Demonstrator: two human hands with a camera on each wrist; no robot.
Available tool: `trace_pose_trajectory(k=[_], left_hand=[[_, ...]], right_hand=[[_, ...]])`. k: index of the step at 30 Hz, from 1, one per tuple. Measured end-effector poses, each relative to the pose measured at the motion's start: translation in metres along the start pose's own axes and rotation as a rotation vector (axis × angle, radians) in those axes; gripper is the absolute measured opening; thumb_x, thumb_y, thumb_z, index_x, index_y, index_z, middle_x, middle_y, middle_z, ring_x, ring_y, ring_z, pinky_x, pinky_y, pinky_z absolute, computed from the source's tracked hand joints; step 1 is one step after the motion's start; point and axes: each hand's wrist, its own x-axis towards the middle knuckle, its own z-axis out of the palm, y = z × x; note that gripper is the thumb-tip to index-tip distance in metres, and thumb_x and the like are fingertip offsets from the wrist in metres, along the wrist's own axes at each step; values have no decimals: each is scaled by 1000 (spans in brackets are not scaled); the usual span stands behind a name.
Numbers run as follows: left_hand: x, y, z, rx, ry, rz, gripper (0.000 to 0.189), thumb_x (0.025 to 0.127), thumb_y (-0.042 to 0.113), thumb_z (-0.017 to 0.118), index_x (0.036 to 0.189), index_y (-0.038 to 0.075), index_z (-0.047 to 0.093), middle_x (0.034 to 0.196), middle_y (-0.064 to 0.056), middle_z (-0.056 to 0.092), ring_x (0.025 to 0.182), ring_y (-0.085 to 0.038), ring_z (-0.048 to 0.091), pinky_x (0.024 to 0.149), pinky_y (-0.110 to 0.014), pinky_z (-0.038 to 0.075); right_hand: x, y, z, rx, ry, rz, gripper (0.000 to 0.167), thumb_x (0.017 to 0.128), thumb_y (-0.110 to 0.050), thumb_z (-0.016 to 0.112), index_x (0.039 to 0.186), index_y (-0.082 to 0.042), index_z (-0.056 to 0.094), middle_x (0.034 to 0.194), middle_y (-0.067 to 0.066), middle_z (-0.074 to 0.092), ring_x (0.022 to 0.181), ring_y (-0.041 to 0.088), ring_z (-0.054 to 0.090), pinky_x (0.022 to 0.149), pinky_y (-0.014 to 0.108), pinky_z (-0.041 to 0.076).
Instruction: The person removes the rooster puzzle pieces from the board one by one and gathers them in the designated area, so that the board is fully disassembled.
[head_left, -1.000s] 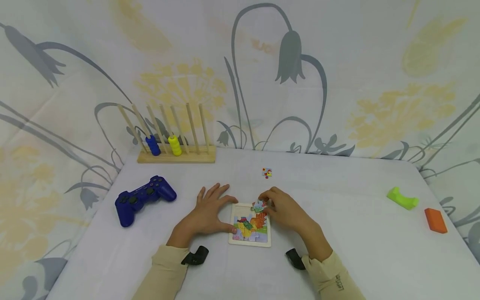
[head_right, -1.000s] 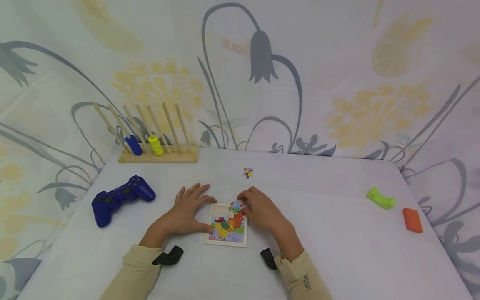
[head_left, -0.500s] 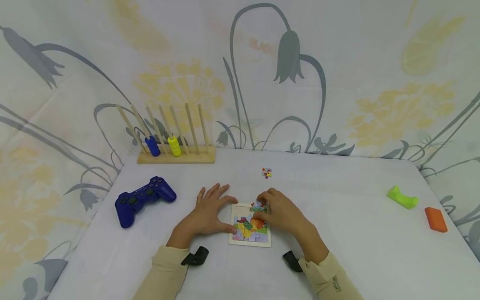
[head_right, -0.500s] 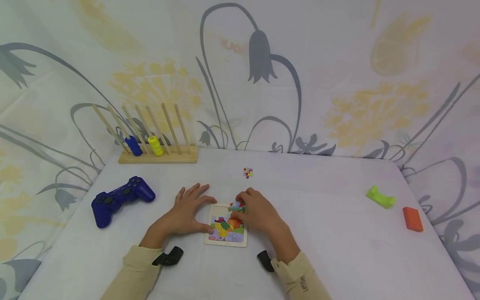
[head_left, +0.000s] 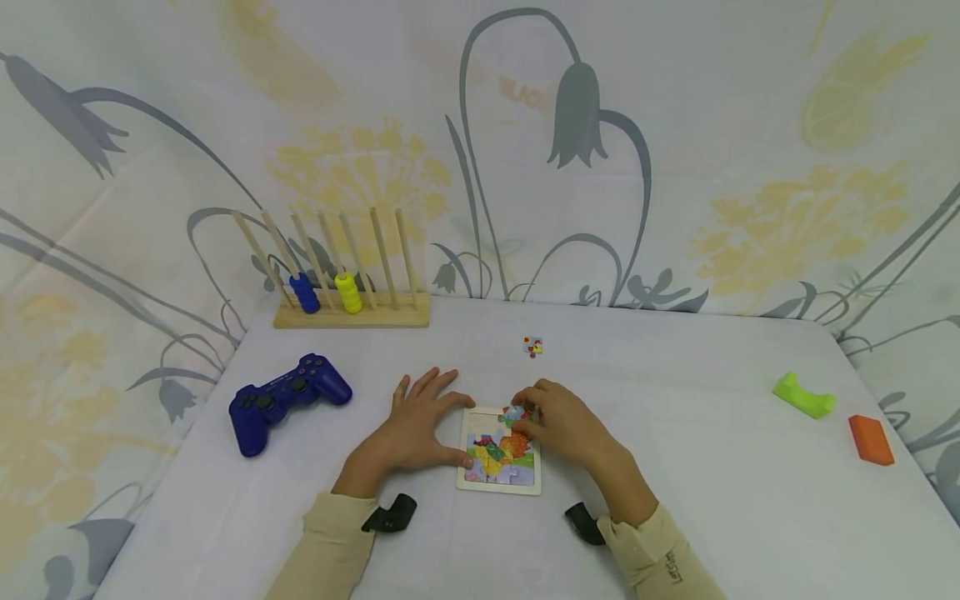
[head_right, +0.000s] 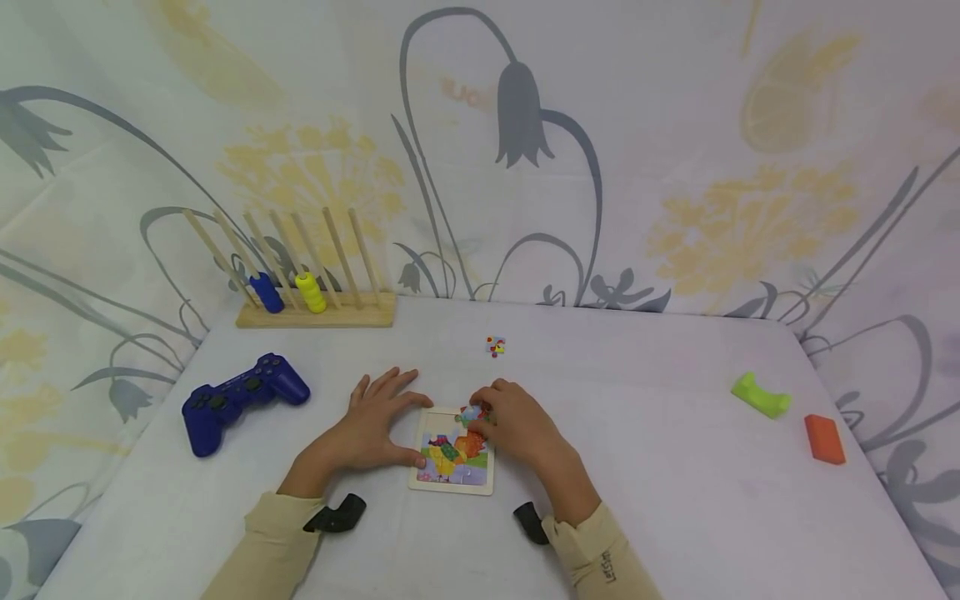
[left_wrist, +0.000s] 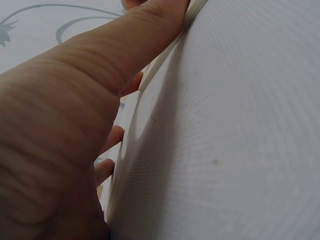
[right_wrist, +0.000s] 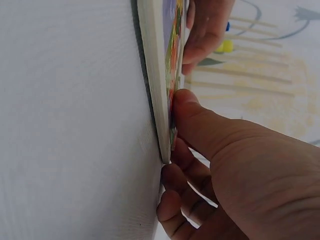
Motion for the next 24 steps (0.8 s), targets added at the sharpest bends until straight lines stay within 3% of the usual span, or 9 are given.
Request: trace_pose_trajectory(k=[4,8,15,18,24], left_hand=[[0,0,1,4,4,-1,74,70,55,89,134,29,61,168,-10,27,159,-40,12,121,-71,1],[1,-1,1,13,5,-2,74,70,56,89,134,30,61,168,-10,27,159,-39,12,122,-71,1],[1,0,1,4,1,-3,74,71,56,89,134,30,61,169,-9,26,159,-39,11,122,-71,1],[0,-1,1,5,3,-3,74,71,56,89,134,31,60,169,-9,26,159,-38,11,122,-70,0],[1,0,2,-2,6,-5,74,70,55,89,134,29,61,168,-10,27,159,-40,11,121,-71,0]], right_hand=[[0,0,0,1,10,-11,25,92,-20,77,116,-11,73,102,-1,66,86,12,54,83,34,52],[-1,-1,-1,-3,44,-24,28,95,-11,71,123,-10,70,113,3,67,99,18,62,92,39,55],[-1,-4,0,-33,59,42,42,90,-35,78,123,-10,68,113,4,64,102,21,60,94,40,55],[-1,-5,2,-53,55,41,41,88,-36,80,119,-11,70,109,3,63,104,21,60,94,40,55],[-2,-7,2,10,43,-2,30,92,-17,75,120,-10,70,118,5,64,113,24,58,102,42,52]])
